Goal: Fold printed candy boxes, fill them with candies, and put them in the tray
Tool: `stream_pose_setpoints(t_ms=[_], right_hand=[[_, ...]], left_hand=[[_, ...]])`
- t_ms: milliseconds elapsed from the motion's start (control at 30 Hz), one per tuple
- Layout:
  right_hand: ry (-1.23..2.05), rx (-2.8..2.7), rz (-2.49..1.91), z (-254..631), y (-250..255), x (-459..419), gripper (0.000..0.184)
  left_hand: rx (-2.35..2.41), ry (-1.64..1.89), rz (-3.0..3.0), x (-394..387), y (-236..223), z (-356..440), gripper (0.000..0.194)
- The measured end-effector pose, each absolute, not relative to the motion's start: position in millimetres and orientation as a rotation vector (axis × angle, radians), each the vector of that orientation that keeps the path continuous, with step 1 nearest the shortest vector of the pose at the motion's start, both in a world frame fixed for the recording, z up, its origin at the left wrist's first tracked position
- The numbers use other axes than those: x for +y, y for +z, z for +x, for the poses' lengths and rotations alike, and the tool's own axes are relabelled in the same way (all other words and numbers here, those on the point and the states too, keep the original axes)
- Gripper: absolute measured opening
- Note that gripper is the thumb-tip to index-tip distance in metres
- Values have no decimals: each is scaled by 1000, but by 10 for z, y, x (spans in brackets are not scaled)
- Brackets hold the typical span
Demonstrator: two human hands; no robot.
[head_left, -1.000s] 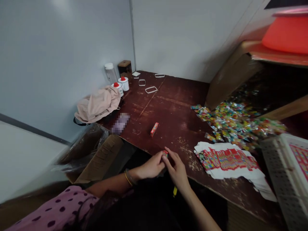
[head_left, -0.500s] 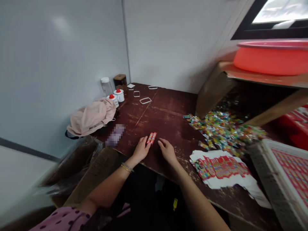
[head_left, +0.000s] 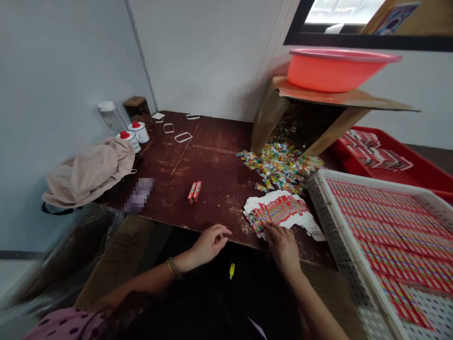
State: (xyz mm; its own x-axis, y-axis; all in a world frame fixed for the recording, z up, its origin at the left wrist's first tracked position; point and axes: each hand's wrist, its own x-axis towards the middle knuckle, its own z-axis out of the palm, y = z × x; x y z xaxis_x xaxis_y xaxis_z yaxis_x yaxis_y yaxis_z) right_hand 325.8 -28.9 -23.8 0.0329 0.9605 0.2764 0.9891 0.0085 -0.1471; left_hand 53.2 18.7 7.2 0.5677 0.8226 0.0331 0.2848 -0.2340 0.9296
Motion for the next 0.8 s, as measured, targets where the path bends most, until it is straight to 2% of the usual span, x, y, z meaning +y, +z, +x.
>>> stream_pose_setpoints(t_ms=[133, 267, 333, 467, 533, 700, 800], right_hand=[[167, -1656, -2296, 3232, -108, -28, 34], [495, -1508, -2368, 3338, -9, 119, 19], [440, -1528, -2366, 3301, 7, 114, 22], [30, -1655, -2437, 3087, 2, 74, 44], [-45, -1680, -2482, 3043, 18, 91, 43], [-53, -1582, -2315, 3145, 169, 146, 21], [297, -1417, -1990, 2935, 218, 41, 29]], left_hand=[[882, 448, 1799, 14, 39, 697, 26], [863, 377, 1835, -34, 21, 673, 29], [871, 381, 1835, -36, 2, 645, 29], [902, 367, 1804, -46, -39, 597, 30], [899, 353, 1805, -53, -45, 579, 30], [896, 395, 1751, -35, -10, 585, 29], [859, 559, 1460, 17, 48, 646, 41]])
